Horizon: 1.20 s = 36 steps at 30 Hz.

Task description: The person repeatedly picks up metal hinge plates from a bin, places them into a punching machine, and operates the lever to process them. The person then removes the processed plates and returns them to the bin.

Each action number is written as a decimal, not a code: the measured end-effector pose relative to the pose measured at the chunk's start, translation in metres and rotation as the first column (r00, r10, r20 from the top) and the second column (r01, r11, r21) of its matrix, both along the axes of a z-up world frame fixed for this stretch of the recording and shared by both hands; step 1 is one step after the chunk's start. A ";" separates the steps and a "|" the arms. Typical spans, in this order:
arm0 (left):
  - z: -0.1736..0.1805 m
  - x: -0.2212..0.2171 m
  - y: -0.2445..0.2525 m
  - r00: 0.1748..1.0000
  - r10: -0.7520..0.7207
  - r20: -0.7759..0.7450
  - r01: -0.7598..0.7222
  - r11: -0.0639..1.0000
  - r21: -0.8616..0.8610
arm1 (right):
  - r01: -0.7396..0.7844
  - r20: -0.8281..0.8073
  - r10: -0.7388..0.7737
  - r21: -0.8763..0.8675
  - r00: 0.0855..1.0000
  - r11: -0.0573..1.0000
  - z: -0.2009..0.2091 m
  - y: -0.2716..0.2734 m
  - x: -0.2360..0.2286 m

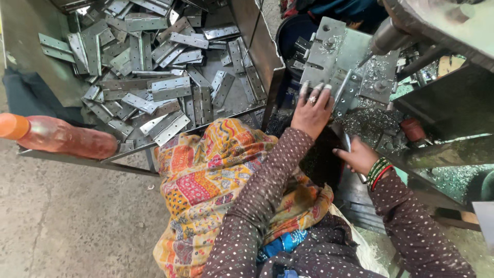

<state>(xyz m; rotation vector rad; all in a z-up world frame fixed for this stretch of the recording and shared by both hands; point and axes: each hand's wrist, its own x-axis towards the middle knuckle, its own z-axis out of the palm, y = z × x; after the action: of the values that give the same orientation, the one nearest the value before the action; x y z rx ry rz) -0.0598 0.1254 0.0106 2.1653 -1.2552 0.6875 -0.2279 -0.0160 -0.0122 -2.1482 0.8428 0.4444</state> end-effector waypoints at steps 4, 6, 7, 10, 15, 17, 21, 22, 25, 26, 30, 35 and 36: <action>0.029 0.013 -0.013 0.980 -0.198 -0.028 0.192 0.972 -0.138 | 0.027 0.081 -0.025 -0.012 0.996 1.000 0.005 -0.005 0.006; 0.044 0.011 -0.020 0.955 -0.234 -0.180 0.210 0.967 -0.141 | -0.061 -0.003 0.060 -0.055 0.998 0.997 0.004 -0.001 0.007; 0.049 0.009 -0.026 0.926 -0.238 -0.293 0.217 0.971 -0.102 | -0.104 -0.053 0.100 -0.075 0.994 0.992 0.003 0.000 0.005; 0.058 0.005 -0.046 0.991 -0.099 -0.087 0.085 0.985 -0.147 | 0.038 0.044 -0.038 -0.011 0.998 0.999 0.000 -0.001 -0.002; 0.033 0.012 -0.077 0.983 0.121 0.138 -0.128 0.991 0.042 | -0.003 0.058 0.007 -0.059 0.998 0.998 -0.016 -0.007 -0.005; 0.018 0.018 -0.086 0.990 0.134 0.035 -0.138 0.971 0.193 | -0.071 0.151 0.089 -0.122 0.985 0.990 -0.021 -0.012 -0.005; -0.006 0.047 -0.080 0.983 0.124 -0.132 -0.067 0.926 0.371 | -0.076 0.122 0.099 -0.180 0.988 0.981 -0.025 -0.013 -0.003; -0.009 0.057 -0.071 0.975 0.195 -0.106 -0.148 0.927 0.343 | -0.029 0.001 0.030 -0.162 1.000 0.986 -0.024 -0.011 -0.004; -0.012 0.072 -0.046 0.969 0.235 -0.079 -0.220 0.962 0.163 | 0.022 -0.035 -0.025 -0.100 0.999 0.995 -0.014 -0.004 -0.002; -0.011 0.071 -0.041 0.972 0.221 -0.075 -0.214 0.973 0.085 | 0.005 -0.031 -0.009 -0.112 0.999 0.994 -0.009 -0.003 -0.001; -0.007 0.033 -0.036 0.989 0.145 -0.019 -0.139 0.972 0.190 | -0.027 0.014 0.028 -0.111 0.999 0.993 0.007 0.003 0.005; -0.010 -0.005 -0.050 0.992 0.085 -0.092 -0.074 0.991 0.111 | -0.030 -0.042 0.027 -0.093 0.999 0.995 0.004 0.002 0.005; -0.011 -0.006 -0.052 0.988 0.088 -0.129 -0.071 0.989 0.129 | -0.029 -0.054 0.024 -0.088 0.998 0.996 0.002 -0.001 0.004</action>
<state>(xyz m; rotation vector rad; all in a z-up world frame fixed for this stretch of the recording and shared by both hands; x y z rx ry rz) -0.0660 0.0736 -0.0001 2.3316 -1.1738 0.4969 -0.2238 -0.0166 -0.0099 -2.2405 0.8792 0.4877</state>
